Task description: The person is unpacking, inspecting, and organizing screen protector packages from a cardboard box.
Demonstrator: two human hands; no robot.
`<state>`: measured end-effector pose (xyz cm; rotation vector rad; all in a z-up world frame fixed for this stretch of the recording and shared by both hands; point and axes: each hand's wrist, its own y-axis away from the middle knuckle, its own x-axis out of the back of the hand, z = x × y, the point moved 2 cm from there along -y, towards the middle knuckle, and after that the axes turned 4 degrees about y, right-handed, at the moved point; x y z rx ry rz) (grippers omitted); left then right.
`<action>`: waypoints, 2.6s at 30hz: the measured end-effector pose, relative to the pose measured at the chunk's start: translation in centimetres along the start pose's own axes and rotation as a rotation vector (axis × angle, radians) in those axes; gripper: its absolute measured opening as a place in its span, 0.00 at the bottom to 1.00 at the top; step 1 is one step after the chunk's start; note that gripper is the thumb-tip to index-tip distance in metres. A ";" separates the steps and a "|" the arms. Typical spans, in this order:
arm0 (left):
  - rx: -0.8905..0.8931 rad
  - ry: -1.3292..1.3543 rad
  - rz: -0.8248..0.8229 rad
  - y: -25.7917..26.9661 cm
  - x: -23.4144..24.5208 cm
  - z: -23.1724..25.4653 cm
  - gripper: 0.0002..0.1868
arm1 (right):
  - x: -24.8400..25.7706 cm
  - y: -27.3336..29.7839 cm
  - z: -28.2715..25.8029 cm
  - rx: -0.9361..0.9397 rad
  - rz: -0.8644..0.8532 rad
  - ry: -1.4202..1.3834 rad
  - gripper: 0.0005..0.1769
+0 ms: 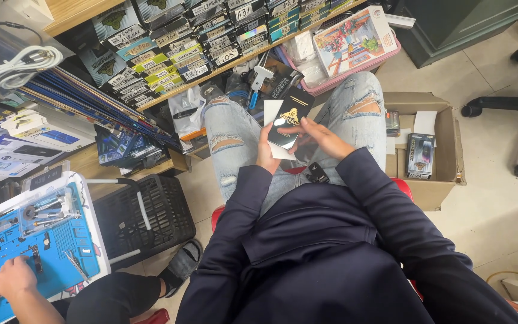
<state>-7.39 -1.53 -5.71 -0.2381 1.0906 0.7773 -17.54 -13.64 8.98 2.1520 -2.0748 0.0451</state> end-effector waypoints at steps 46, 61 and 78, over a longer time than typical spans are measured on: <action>-0.038 0.070 0.069 1.6 -4.1 2.3 0.21 | -1.2 -0.4 -1.5 -0.214 -0.144 0.230 0.39; -0.010 0.097 0.279 2.9 -4.4 2.6 0.19 | -1.2 0.9 -3.3 -0.058 -0.137 0.084 0.39; 0.046 0.035 -0.056 2.4 -6.7 1.7 0.17 | 3.8 -1.1 4.5 0.137 0.308 -0.151 0.38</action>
